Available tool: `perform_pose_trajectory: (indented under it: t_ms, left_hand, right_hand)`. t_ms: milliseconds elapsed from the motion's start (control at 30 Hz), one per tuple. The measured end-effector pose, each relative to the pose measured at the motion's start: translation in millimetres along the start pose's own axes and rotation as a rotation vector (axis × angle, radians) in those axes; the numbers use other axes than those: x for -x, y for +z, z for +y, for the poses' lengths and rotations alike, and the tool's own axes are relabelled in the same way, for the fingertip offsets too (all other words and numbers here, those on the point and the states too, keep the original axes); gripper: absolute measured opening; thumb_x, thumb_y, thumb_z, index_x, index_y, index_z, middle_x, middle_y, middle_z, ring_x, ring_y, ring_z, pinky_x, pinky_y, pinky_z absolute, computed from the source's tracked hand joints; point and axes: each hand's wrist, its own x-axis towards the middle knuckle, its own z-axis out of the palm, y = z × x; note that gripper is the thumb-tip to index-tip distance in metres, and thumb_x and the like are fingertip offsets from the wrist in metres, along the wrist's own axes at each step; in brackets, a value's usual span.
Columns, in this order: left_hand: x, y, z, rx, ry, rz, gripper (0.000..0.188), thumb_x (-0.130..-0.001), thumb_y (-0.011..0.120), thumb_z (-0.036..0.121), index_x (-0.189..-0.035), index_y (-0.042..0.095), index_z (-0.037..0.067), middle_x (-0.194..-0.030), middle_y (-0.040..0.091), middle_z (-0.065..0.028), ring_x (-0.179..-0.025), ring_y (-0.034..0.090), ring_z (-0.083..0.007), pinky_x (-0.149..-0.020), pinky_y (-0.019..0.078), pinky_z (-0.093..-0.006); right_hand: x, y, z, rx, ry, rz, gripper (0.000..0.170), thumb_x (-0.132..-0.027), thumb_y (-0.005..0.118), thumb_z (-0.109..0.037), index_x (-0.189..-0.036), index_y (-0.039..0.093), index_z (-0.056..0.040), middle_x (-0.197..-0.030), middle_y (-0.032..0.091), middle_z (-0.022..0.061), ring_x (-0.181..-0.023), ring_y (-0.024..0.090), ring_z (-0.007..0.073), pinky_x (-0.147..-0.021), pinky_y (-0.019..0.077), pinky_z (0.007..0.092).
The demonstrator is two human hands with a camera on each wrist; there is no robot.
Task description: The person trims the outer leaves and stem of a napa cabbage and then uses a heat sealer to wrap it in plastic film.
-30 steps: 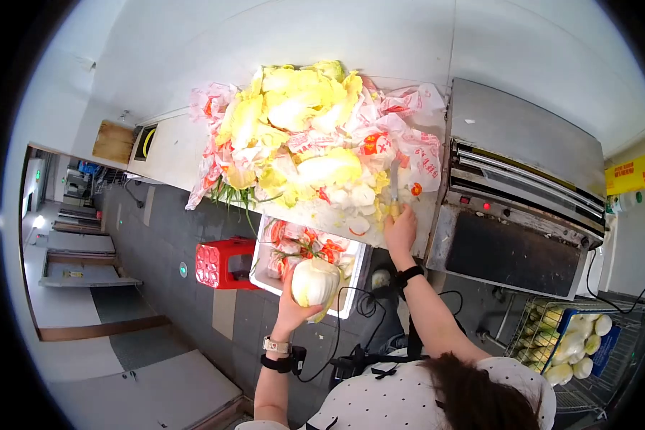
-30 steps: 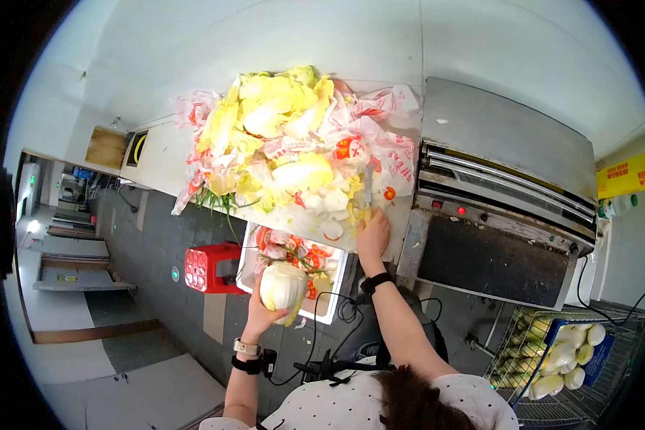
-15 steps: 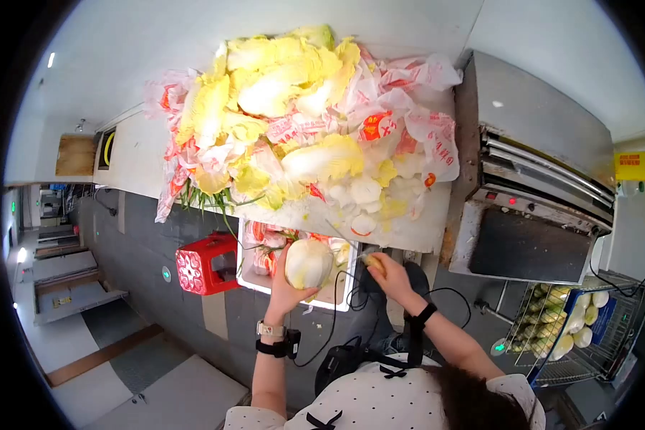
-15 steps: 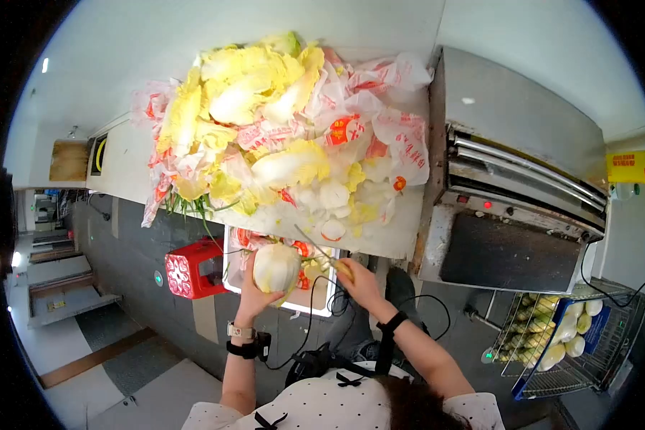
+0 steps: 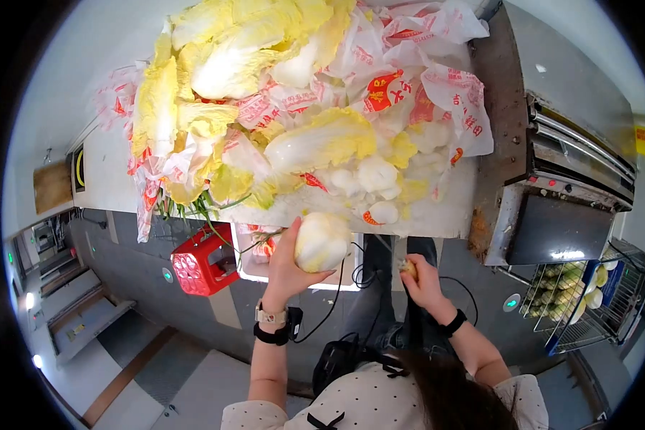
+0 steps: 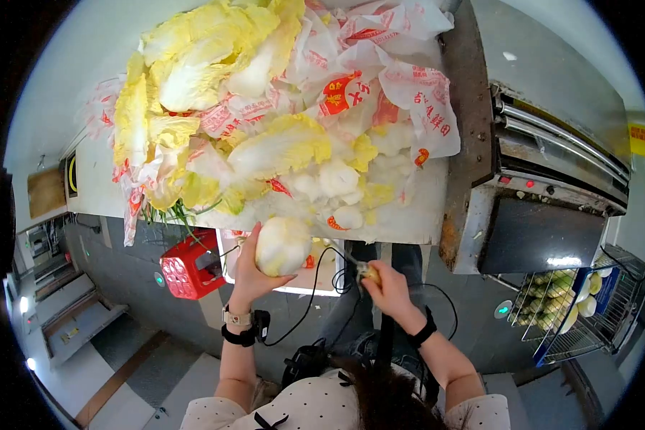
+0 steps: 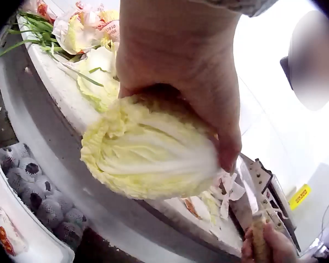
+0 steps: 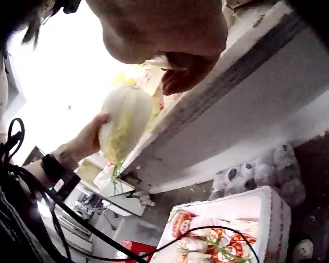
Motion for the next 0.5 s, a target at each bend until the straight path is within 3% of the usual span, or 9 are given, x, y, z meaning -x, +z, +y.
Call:
perform_pose_trajectory:
  t_ms: [33, 133, 167, 500]
  left_hand:
    - [-0.3, 0.4, -1.3, -0.026, -0.005, -0.013, 0.106, -0.049, 0.086, 0.024, -0.135, 0.028, 0.0, -0.124, 0.048, -0.0171, -0.111, 0.05, -0.0267, -0.091, 0.0425, -0.037]
    - [-2.7, 0.6, -5.1, -0.065, -0.042, -0.054, 0.108, -0.049, 0.086, 0.023, -0.136, 0.026, -0.001, -0.122, 0.049, -0.0171, -0.111, 0.051, -0.0265, -0.091, 0.0427, -0.0366]
    - [-3.5, 0.4, -6.8, -0.022, -0.067, -0.057, 0.108, -0.049, 0.085, 0.023, -0.136, 0.026, 0.0, -0.122, 0.049, -0.017, -0.111, 0.051, -0.0264, -0.092, 0.0427, -0.0364]
    - [-14.8, -5.7, -18.2, 0.251, -0.176, -0.108, 0.103, -0.05, 0.082, 0.02, -0.135, 0.027, -0.001, -0.118, 0.052, -0.0181, -0.107, 0.054, -0.0269, -0.089, 0.0438, -0.0352]
  right_hand:
    - [-5.3, 0.4, -15.2, -0.022, 0.065, -0.082, 0.033, -0.079, 0.062, -0.022, -0.105, 0.051, -0.0031, -0.088, 0.06, 0.0162, -0.077, 0.06, 0.0352, -0.065, 0.0482, 0.0376]
    - [-18.2, 10.2, -35.2, 0.04, 0.007, -0.122, 0.032, -0.08, 0.062, -0.023, -0.104, 0.052, -0.0042, -0.086, 0.06, 0.0146, -0.075, 0.06, 0.0329, -0.064, 0.0478, 0.0371]
    - [-22.0, 15.4, -37.3, 0.088, -0.081, -0.081, 0.032, -0.079, 0.063, -0.025, -0.102, 0.053, -0.0044, -0.083, 0.061, 0.0129, -0.072, 0.06, 0.0301, -0.061, 0.0478, 0.0362]
    - [-41.6, 28.0, -52.6, 0.225, -0.19, -0.027, 0.026, -0.081, 0.062, -0.024, -0.092, 0.053, -0.0027, -0.073, 0.057, 0.0102, -0.062, 0.058, 0.0263, -0.052, 0.0463, 0.0337]
